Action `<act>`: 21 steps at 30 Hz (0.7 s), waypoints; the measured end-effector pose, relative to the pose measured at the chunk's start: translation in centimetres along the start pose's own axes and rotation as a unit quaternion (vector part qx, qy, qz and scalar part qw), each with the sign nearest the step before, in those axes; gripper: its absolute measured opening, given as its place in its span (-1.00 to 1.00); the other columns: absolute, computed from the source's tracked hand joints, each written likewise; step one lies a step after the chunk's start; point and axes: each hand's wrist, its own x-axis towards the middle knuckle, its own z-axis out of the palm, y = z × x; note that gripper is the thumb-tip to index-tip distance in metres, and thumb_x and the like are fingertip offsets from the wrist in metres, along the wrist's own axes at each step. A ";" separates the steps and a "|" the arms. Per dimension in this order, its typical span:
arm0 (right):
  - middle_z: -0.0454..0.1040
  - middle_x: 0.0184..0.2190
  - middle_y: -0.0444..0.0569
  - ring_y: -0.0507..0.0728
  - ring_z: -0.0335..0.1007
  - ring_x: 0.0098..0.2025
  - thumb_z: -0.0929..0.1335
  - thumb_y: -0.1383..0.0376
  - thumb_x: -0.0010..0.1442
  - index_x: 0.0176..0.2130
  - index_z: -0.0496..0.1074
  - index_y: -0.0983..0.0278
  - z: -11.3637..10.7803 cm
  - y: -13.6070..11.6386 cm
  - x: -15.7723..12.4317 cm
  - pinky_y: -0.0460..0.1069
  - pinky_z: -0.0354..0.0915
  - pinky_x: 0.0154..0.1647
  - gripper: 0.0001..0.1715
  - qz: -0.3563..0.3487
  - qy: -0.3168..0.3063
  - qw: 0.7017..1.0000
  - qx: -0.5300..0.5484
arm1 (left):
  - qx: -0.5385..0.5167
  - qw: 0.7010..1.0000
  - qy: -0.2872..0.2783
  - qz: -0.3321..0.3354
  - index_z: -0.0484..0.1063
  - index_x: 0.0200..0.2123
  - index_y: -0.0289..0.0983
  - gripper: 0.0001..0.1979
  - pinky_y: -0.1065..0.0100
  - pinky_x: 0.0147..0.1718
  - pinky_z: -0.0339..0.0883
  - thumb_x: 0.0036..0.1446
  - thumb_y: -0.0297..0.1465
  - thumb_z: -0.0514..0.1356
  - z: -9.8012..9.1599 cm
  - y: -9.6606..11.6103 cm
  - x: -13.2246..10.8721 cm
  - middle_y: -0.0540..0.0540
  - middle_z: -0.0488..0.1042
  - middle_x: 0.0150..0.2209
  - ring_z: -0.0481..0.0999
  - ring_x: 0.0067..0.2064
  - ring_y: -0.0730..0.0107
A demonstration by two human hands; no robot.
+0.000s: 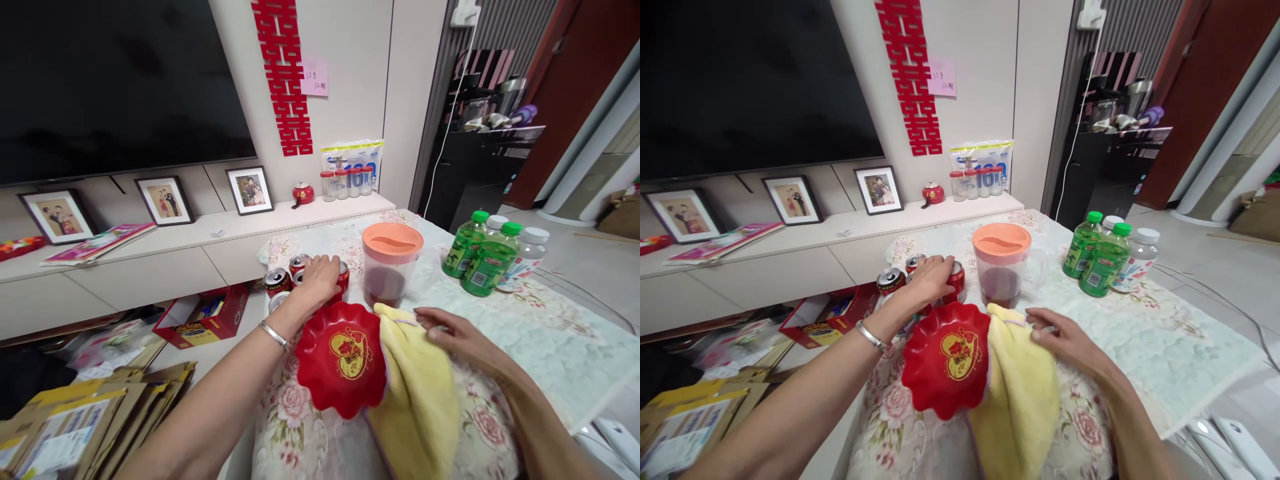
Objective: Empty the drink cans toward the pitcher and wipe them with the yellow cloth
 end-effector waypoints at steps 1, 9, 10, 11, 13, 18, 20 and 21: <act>0.67 0.16 0.13 0.43 0.60 0.18 0.60 -0.13 -0.04 0.16 0.65 0.23 0.6 -0.2 -0.2 0.23 0.51 0.20 -0.12 -0.008 -0.032 0.999 0.010 | -0.005 1.000 -0.004 0.004 0.44 0.08 -0.26 -0.58 0.02 0.20 0.33 0.19 -0.41 0.41 0.1 0.1 0.0 -0.32 0.58 0.11 0.58 0.20 -0.13; 0.71 0.06 0.16 0.42 0.72 -0.02 0.44 -0.07 0.15 0.29 0.49 0.30 -1.8 -0.7 -2.1 0.23 0.61 -0.02 -0.15 0.052 -0.027 0.991 0.122 | -0.047 0.998 0.047 -0.013 0.35 0.08 -0.28 -0.60 0.12 0.10 0.41 0.20 -0.50 0.33 0.3 1.7 -0.9 -0.27 0.53 0.08 0.61 0.15 -0.06; 0.72 0.04 0.17 0.42 0.73 -0.05 0.40 -0.09 0.12 0.32 0.45 0.30 -2.6 -0.6 -2.2 0.24 0.62 -0.05 -0.09 0.070 0.011 0.990 0.120 | -0.054 0.997 0.060 -0.016 0.34 0.09 -0.28 -0.60 0.10 0.11 0.41 0.21 -0.49 0.32 0.0 1.8 -1.2 -0.29 0.51 0.10 0.60 0.16 -0.08; 0.72 0.01 0.17 0.43 0.73 -0.08 0.38 -0.10 0.09 0.31 0.44 0.30 -3.3 -0.4 -2.0 0.26 0.62 -0.07 -0.07 0.084 0.049 0.990 0.102 | -0.061 0.995 0.074 -0.018 0.33 0.10 -0.28 -0.60 0.08 0.12 0.42 0.22 -0.47 0.32 -0.5 1.8 -1.5 -0.30 0.48 0.13 0.60 0.16 -0.09; 0.73 -0.06 0.18 0.48 0.70 -0.06 0.39 -0.07 0.00 0.16 0.55 0.28 -4.2 0.0 -1.5 0.31 0.59 -0.03 -0.17 0.097 0.123 0.987 0.025 | -0.080 0.991 0.103 -0.019 0.31 0.17 -0.28 -0.55 0.06 0.12 0.44 0.25 -0.43 0.30 -1.3 1.6 -2.5 -0.31 0.42 0.17 0.60 0.15 -0.08; 0.56 0.23 0.25 0.60 0.26 0.43 0.45 0.01 -0.02 0.00 0.58 0.20 -3.0 -0.5 -1.3 0.45 0.24 0.40 -0.38 0.012 0.270 0.953 -0.136 | -0.245 0.951 0.190 0.007 0.29 0.25 -0.17 -0.36 0.01 0.22 0.45 0.11 -0.40 0.37 -1.0 0.1 -6.0 -0.19 0.43 0.13 0.54 0.20 -0.03; 0.58 0.21 0.17 0.46 0.41 0.32 0.42 -0.01 0.23 0.14 0.54 0.14 -0.7 -2.2 -2.9 0.35 0.34 0.34 -0.45 -0.120 0.247 0.946 -0.174 | -0.295 0.931 0.213 0.009 0.33 0.21 -0.16 -0.37 -0.03 0.30 0.39 0.07 -0.37 0.38 -0.1 -0.6 -7.2 -0.18 0.43 0.14 0.50 0.27 -0.04; 0.61 0.16 0.12 0.38 0.50 0.24 0.40 0.04 0.34 0.17 0.53 0.10 0.8 -3.2 -3.9 0.28 0.39 0.29 -0.53 -0.210 0.194 0.940 -0.185 | -0.312 0.926 0.211 0.006 0.34 0.22 -0.15 -0.37 -0.04 0.32 0.38 0.07 -0.36 0.38 0.3 -0.8 -7.7 -0.18 0.43 0.15 0.49 0.29 -0.05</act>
